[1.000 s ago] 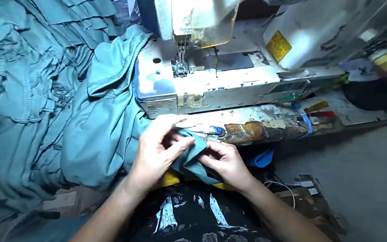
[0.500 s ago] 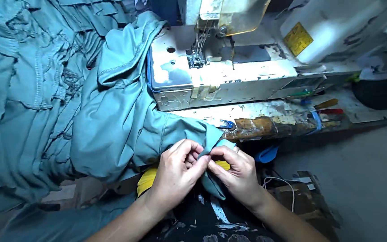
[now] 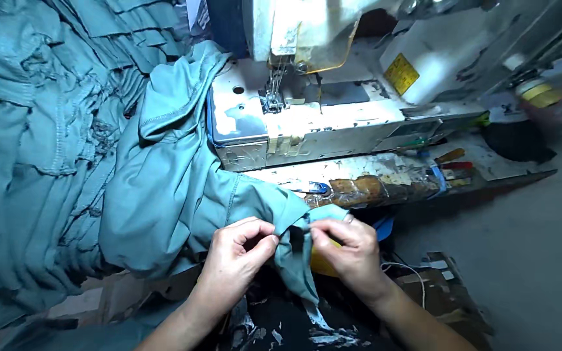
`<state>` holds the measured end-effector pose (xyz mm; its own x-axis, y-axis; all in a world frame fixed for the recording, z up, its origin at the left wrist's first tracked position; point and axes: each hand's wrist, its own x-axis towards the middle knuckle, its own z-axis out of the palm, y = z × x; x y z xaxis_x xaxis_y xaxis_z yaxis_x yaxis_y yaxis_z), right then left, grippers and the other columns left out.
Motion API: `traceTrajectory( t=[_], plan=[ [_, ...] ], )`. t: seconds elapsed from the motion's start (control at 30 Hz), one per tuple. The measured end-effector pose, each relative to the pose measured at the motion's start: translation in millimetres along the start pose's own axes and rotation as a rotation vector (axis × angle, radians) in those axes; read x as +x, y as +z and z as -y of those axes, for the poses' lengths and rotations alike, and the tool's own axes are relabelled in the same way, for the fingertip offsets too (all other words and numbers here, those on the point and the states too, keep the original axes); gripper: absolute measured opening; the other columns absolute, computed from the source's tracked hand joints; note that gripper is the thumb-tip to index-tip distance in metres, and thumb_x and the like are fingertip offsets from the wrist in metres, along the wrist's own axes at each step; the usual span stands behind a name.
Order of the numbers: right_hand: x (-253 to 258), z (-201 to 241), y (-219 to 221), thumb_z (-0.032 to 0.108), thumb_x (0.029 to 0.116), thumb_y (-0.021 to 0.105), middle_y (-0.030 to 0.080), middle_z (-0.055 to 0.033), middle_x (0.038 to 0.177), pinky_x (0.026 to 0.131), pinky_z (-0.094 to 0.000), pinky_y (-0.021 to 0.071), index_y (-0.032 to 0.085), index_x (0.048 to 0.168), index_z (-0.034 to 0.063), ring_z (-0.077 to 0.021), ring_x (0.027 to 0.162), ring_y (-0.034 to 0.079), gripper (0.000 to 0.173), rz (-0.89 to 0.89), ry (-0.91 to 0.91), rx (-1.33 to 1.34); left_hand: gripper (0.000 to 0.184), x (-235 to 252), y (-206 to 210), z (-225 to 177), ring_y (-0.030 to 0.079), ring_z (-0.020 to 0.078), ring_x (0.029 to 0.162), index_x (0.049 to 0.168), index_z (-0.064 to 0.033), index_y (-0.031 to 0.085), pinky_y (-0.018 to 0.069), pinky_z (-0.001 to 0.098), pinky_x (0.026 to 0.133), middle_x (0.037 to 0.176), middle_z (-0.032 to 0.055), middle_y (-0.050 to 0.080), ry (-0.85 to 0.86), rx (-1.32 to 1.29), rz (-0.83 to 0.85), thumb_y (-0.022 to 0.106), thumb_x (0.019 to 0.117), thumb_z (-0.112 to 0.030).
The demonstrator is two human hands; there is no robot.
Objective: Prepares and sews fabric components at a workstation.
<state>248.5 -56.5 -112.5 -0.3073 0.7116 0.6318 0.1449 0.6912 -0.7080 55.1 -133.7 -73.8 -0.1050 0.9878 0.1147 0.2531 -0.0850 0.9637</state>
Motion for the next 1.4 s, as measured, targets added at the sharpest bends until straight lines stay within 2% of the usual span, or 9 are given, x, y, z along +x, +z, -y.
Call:
traceTrajectory(
  t=[0.17,0.3,0.47,0.53,0.67,0.87,1.1,1.2,1.4],
  plan=[
    [1,0,-3,0.018,0.0884,0.071,0.069,-0.0059,0.101,0.078,-0.0144,0.0553,0.055,0.12,-0.0027,0.0009,0.086,0.065,0.041,0.163,0.148,0.021,0.016,4,5,-5,0.067,0.0023,0.076,0.092,-0.011,0.068,0.0593,0.0218,0.075,0.082,-0.0074,0.068,-0.218,-0.368,0.1,0.055,0.0985,-0.006],
    [-10,-17,1,0.006,0.0785,0.068,0.069,-0.0076,0.091,0.069,-0.0212,0.0547,0.066,0.111,0.0011,-0.0094,0.075,0.065,0.033,0.175,0.165,-0.204,0.021,18,-24,-27,0.069,0.0079,0.087,0.095,-0.0124,0.073,0.0585,0.0269,0.084,0.089,0.0009,0.071,-0.198,-0.862,0.047,0.053,0.1006,-0.017],
    [9,-8,-24,0.026,0.1047,0.057,0.075,0.0011,0.094,0.056,-0.0179,0.056,0.076,0.102,0.0135,-0.0025,0.071,0.069,0.023,0.341,0.739,1.216,0.021,-30,-57,4,0.06,-0.0078,0.075,0.11,-0.0152,0.071,0.0501,0.0091,0.068,0.088,-0.0131,0.068,0.037,0.161,-0.091,0.069,0.0905,-0.024],
    [20,-8,-21,0.031,0.1054,0.056,0.073,-0.0016,0.088,0.049,-0.0184,0.0531,0.074,0.1,0.012,-0.0039,0.063,0.066,0.027,0.441,0.855,1.421,0.028,-36,-58,14,0.054,-0.007,0.066,0.121,-0.0128,0.069,0.0461,0.008,0.06,0.088,-0.0126,0.066,-0.026,0.116,-0.187,0.068,0.0928,-0.017],
    [34,-6,-16,0.012,0.0976,0.064,0.067,0.0041,0.083,0.046,-0.0108,0.0447,0.065,0.105,0.0192,0.0038,0.055,0.055,0.011,0.456,0.743,1.176,0.017,-39,-71,7,0.068,0.0,0.08,0.112,-0.019,0.075,0.0571,0.017,0.076,0.089,-0.0056,0.073,0.003,-0.394,-0.229,0.066,0.0968,-0.017],
    [24,20,-12,0.017,0.0925,0.075,0.073,0.008,0.111,0.089,-0.0119,0.0542,0.078,0.117,0.0224,0.0038,0.101,0.065,0.025,0.279,0.078,0.317,0.016,-48,-70,2,0.054,-0.0057,0.089,0.11,-0.0249,0.078,0.0431,0.0094,0.079,0.093,-0.0119,0.062,0.345,0.202,-0.262,0.072,0.0947,-0.029],
    [35,20,-4,0.029,0.1038,0.062,0.068,-0.0024,0.104,0.093,-0.022,0.0503,0.073,0.106,0.0161,-0.0045,0.102,0.063,0.017,0.09,-0.272,-0.1,0.011,4,-52,-8,0.066,0.0005,0.099,0.104,-0.0221,0.072,0.0559,0.0185,0.086,0.107,-0.0118,0.068,0.364,0.07,-0.469,0.062,0.1021,-0.025],
    [65,19,2,0.02,0.104,0.058,0.067,0.0004,0.081,0.077,-0.0126,0.0484,0.069,0.088,0.0063,0.003,0.081,0.061,0.024,0.081,-0.105,0.089,0.013,73,-54,-49,0.063,-0.0045,0.093,0.108,-0.0057,0.067,0.0518,0.0116,0.084,0.1,-0.0055,0.067,0.5,0.266,-0.438,0.056,0.1022,-0.006],
    [102,-16,34,0.004,0.1052,0.041,0.072,0.0003,0.07,0.058,-0.0232,0.0599,0.066,0.083,0.0053,-0.0074,0.059,0.069,0.034,0.112,0.61,0.847,0.029,224,-65,-39,0.07,0.0426,0.101,0.106,0.0018,0.072,0.0517,0.0664,0.085,0.103,0.0239,0.072,0.411,0.939,-0.129,0.068,0.0935,-0.024]
  ],
)
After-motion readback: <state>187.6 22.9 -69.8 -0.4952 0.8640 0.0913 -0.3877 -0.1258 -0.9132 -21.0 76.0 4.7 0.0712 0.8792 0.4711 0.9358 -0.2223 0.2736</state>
